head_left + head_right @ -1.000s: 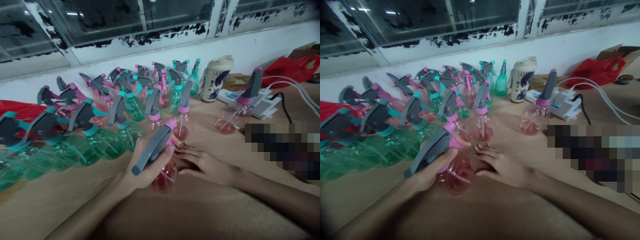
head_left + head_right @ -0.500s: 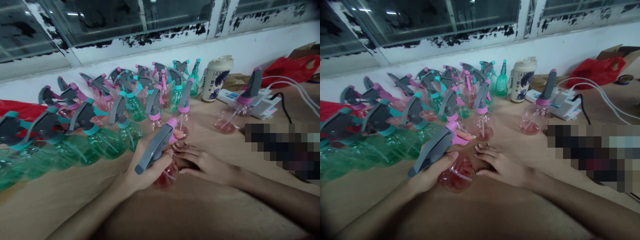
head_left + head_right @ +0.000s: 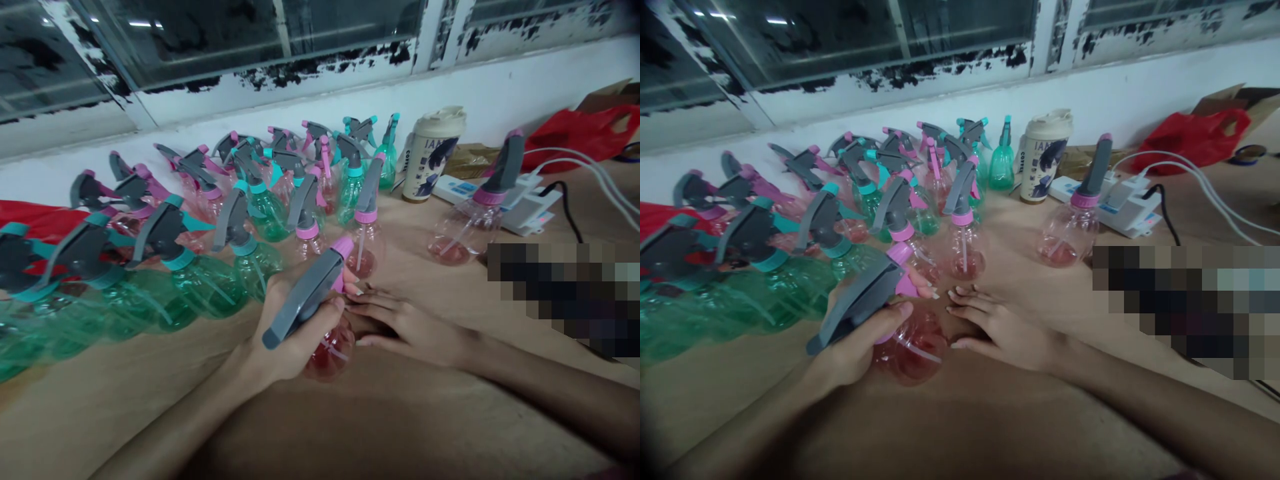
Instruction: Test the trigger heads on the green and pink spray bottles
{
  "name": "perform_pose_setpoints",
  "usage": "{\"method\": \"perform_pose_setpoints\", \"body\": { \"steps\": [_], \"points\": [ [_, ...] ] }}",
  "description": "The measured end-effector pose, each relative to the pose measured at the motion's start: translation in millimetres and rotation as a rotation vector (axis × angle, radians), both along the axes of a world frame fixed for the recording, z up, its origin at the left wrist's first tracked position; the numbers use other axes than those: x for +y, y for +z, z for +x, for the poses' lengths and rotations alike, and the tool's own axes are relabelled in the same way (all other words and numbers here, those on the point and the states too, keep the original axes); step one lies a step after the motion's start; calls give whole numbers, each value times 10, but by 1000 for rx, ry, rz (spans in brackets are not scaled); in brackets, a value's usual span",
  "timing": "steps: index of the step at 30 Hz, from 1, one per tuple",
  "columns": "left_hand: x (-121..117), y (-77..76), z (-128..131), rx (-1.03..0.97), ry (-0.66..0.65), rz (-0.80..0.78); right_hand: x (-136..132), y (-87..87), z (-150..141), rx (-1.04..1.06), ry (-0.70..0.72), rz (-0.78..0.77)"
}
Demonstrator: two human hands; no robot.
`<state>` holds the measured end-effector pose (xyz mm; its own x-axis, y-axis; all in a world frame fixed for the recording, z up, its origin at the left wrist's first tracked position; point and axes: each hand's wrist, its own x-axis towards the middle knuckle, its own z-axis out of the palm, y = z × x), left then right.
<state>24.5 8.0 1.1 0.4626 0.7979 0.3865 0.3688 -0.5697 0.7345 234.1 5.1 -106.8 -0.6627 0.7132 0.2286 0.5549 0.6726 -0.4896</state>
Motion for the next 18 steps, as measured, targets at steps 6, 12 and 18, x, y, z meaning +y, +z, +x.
{"method": "perform_pose_setpoints", "body": {
  "steps": [6, 12, 18],
  "points": [
    [9, -6, 9, -47, -64, 4, 1, -11, 6, 9, 6, 7],
    [2, -1, 5, -15, -23, 40, 13, -32, 18, 6, 8, 10],
    [31, -17, 12, 19, 4, 82, 15, -19, 12, -8, 17, 7]
  ]
}}
